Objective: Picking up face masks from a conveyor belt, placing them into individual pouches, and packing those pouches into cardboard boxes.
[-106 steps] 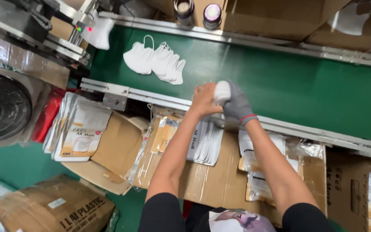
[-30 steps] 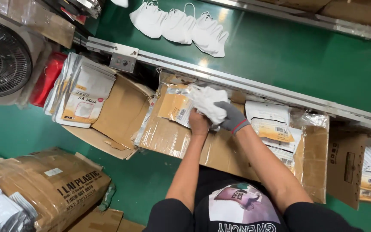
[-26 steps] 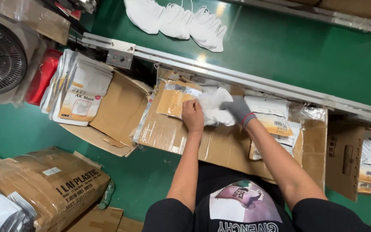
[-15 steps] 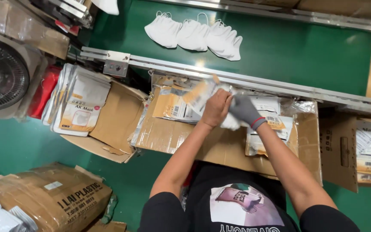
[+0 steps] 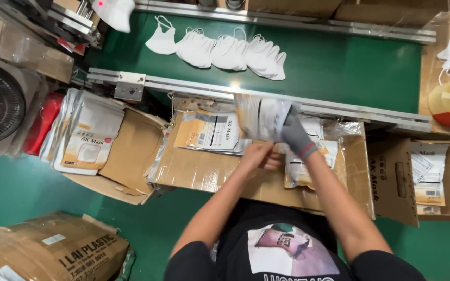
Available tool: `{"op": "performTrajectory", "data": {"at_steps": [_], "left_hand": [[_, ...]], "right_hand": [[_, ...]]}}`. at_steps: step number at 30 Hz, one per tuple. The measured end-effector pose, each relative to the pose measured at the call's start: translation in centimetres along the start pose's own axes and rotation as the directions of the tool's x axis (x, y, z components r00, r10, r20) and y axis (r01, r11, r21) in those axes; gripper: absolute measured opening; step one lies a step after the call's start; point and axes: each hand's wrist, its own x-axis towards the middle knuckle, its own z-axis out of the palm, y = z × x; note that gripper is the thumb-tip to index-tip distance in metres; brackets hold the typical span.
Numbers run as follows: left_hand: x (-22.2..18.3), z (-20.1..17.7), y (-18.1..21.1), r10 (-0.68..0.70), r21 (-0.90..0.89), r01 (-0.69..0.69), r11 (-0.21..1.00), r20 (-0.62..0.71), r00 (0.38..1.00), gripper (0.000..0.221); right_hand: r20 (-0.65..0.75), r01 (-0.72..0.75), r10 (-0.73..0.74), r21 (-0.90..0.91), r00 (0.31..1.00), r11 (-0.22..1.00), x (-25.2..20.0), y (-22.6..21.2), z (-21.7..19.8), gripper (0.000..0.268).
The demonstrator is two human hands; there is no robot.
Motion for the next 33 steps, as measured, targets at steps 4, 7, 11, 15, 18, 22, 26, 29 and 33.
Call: {"op": "performTrajectory", "data": {"at_steps": [4, 7, 11, 15, 18, 22, 26, 29, 33], "left_hand": [[-8.5, 6.5, 11.3, 0.799, 0.915, -0.399, -0.061, 0.284, 0.530, 0.031], [-8.4, 7.4, 14.1, 0.755, 0.715, -0.664, -0.219, 0.555, 0.349, 0.026], [-4.5, 2.6, 12.5, 0.799, 0.643, -0.681, 0.349, 0.175, 0.575, 0.016], [-4.6, 2.8, 9.7, 0.705, 0.657, -0.563, 0.502, 0.066, 0.706, 0.025], [-6.0, 4.1, 10.5, 0.708, 0.699, -0.541, 0.467, 0.072, 0.703, 0.021], [-7.9, 5.3, 12.9, 0.628, 0.595, -0.655, 0.466, 0.299, 0.718, 0.015], [-11.6, 10.3, 17.3, 0.638, 0.713, -0.682, 0.162, 0.451, 0.623, 0.014], [-9.9, 9.9, 16.7, 0.770, 0.792, -0.608, 0.056, 0.354, 0.531, 0.017], [-0.6, -1.0, 15.0, 0.878, 0.734, -0.665, 0.135, 0.222, 0.424, 0.015]], "right_hand": [[0.150, 0.116, 0.038, -0.878, 0.988, 0.465, -2.2, -3.0, 0.1, 0.040], [0.128, 0.126, 0.090, -0.992, 0.988, 0.021, -1.4, -0.6, -1.0, 0.027], [0.355, 0.338, -0.534, -0.932, 0.767, -0.134, -5.6, -5.7, 8.5, 0.014], [0.674, 0.590, -0.476, -0.733, 0.564, -0.339, -5.9, -5.2, 8.0, 0.050], [0.141, 0.164, -0.118, -0.963, 0.983, 0.216, -4.0, -2.4, 3.7, 0.024], [0.352, 0.370, -0.122, -0.911, 0.928, 0.182, -3.8, -5.5, 6.4, 0.024], [0.533, 0.565, -0.206, -0.810, 0.821, 0.156, -3.0, -6.9, 7.8, 0.021], [0.156, 0.215, -0.188, -0.909, 0.970, 0.357, -4.5, -3.4, 5.8, 0.026], [-0.113, -0.144, 0.098, -0.889, 0.989, 0.435, -9.0, 2.0, -2.3, 0.021]]}}
